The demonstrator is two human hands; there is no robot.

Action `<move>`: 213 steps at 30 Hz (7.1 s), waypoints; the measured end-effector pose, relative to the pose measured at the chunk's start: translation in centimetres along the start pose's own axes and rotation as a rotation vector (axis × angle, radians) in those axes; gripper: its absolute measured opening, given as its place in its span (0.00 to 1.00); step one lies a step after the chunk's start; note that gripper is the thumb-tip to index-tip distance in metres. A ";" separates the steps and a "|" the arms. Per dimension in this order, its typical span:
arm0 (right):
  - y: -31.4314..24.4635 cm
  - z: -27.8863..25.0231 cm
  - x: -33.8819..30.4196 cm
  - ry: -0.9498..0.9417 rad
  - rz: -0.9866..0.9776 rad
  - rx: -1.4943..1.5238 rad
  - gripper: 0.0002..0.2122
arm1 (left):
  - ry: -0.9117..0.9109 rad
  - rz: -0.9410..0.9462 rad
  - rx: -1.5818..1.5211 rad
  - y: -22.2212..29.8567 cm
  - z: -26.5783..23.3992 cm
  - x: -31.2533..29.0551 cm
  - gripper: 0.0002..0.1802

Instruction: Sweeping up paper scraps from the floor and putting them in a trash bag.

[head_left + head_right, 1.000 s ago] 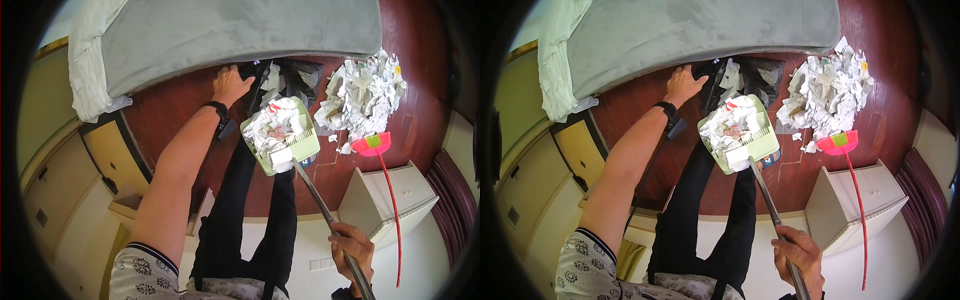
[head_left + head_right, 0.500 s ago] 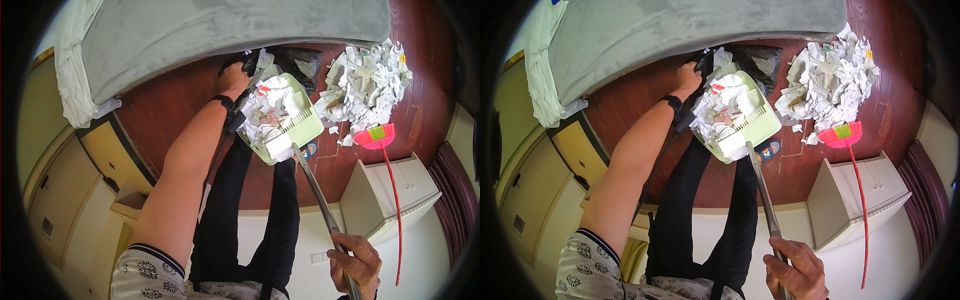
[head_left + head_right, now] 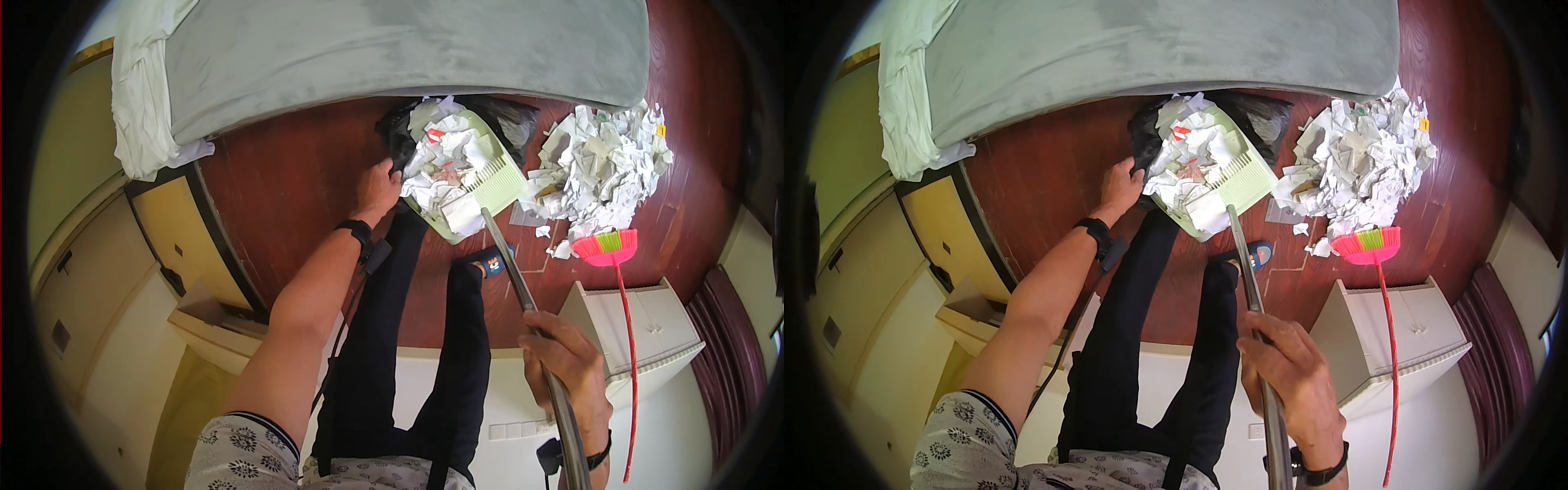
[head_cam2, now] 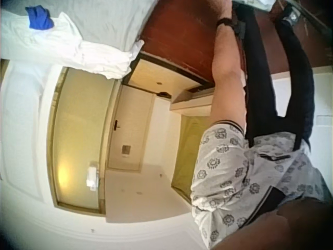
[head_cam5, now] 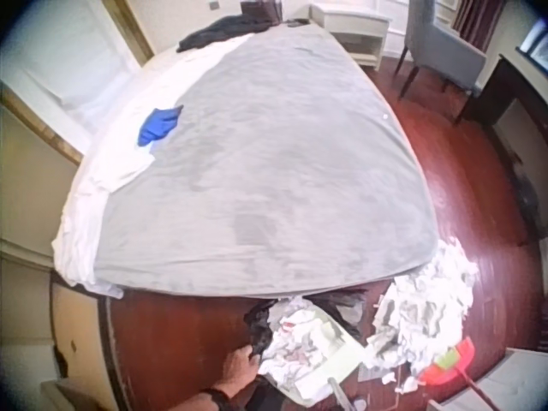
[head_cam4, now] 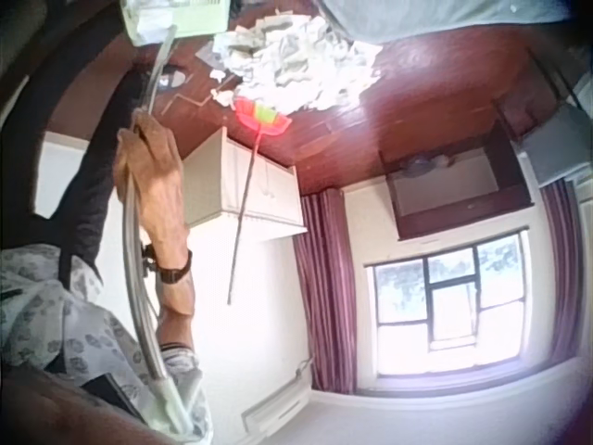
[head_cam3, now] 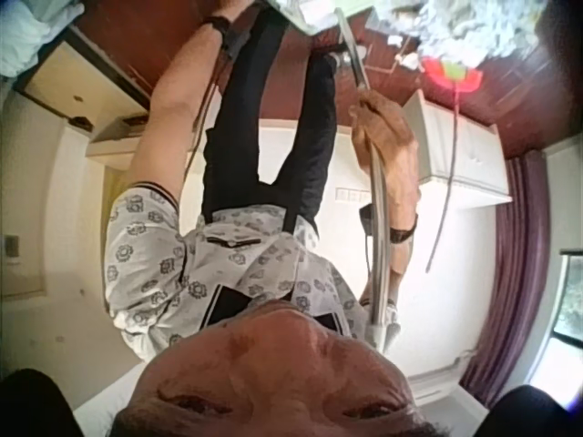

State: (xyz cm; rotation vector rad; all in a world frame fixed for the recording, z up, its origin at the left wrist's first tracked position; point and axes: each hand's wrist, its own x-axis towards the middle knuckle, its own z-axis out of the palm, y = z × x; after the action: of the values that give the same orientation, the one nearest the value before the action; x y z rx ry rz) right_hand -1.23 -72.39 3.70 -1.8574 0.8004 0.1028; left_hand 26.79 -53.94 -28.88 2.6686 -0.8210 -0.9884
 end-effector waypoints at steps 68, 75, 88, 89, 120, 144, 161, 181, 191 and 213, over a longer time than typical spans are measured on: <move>3.4 26.1 -13.9 -0.846 -0.506 -1.016 0.05 | -0.176 -0.436 -0.622 -15.9 15.1 -25.5 0.30; 7.5 25.8 -18.9 -0.972 -0.550 -1.101 0.06 | -0.478 -0.499 -0.613 -16.5 12.9 -26.8 0.41; 11.6 27.3 -20.9 -1.056 -0.104 -0.519 0.12 | -0.290 -0.483 -0.243 -23.0 19.1 -18.2 0.31; 12.1 27.0 -21.1 -1.063 -0.077 -0.518 0.12 | -0.272 -0.530 -0.238 -21.2 19.1 -17.9 0.31; 26.3 29.3 -26.6 -0.256 0.620 -0.059 0.13 | -0.780 -0.513 -0.596 -28.5 23.9 -24.0 0.27; 31.9 28.5 -30.8 -0.175 0.768 -0.226 0.15 | -0.364 -0.340 -0.140 -29.9 28.9 -23.9 0.21; 32.2 28.5 -28.6 -0.219 0.665 -0.310 0.14 | -0.447 -0.238 -0.012 -37.8 31.6 -22.8 0.17; 31.6 28.3 -29.2 -0.209 0.705 -0.382 0.14 | -0.071 -0.139 -0.042 -27.3 22.3 -21.4 0.13; 27.1 30.6 -30.9 -0.131 0.725 -0.408 0.13 | 0.102 0.223 -0.090 -20.1 10.3 -26.9 0.12; 14.2 31.3 -41.5 0.238 0.741 -0.051 0.06 | 0.038 -0.147 -0.500 -8.9 -2.4 -34.1 0.15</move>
State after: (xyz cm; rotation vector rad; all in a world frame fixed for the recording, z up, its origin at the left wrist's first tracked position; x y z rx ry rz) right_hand -32.32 -29.00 -3.67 -1.5489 1.6359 0.3743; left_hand 10.84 -27.69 -11.43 2.3243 -0.3137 -1.0112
